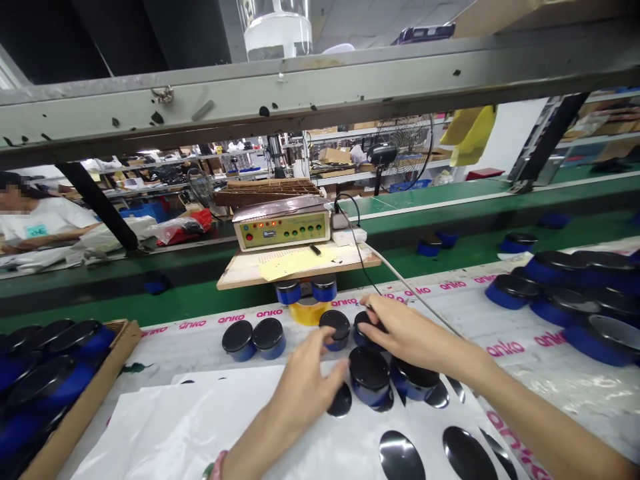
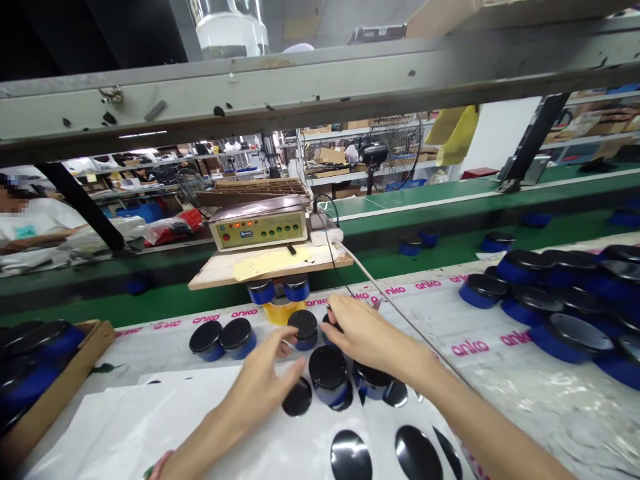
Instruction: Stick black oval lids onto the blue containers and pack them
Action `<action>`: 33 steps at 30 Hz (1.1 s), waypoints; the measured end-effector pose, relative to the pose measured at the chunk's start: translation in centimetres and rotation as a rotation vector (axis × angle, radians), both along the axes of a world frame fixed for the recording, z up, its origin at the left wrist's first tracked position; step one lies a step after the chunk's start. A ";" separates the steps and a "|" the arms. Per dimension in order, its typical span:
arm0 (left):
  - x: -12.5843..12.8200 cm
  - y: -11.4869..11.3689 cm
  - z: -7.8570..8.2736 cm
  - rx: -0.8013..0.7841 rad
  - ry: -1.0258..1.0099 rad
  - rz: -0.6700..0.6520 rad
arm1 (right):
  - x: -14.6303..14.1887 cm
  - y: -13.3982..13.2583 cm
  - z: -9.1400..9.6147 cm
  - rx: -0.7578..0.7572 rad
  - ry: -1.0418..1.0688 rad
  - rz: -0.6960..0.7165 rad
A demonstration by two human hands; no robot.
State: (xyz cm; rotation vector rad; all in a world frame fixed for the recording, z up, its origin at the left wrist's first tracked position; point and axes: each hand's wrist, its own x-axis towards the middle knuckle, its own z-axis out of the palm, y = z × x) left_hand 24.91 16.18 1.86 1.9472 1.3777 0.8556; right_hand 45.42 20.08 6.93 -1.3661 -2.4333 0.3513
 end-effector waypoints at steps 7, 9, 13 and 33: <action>-2.5 2.2 -1.7 -0.035 -0.024 0.116 | -6.1 2.3 -1.6 0.009 -0.075 0.105; -2.4 1.7 -1.6 -0.035 -0.080 0.078 | -6.3 2.1 -1.1 -0.021 -0.051 0.164; -1.9 0.6 0.4 -0.006 -0.238 -0.002 | -6.1 0.6 1.1 -0.053 0.090 0.230; -16.5 -0.3 1.2 0.431 0.020 0.788 | 2.7 1.7 5.2 0.174 0.166 -0.195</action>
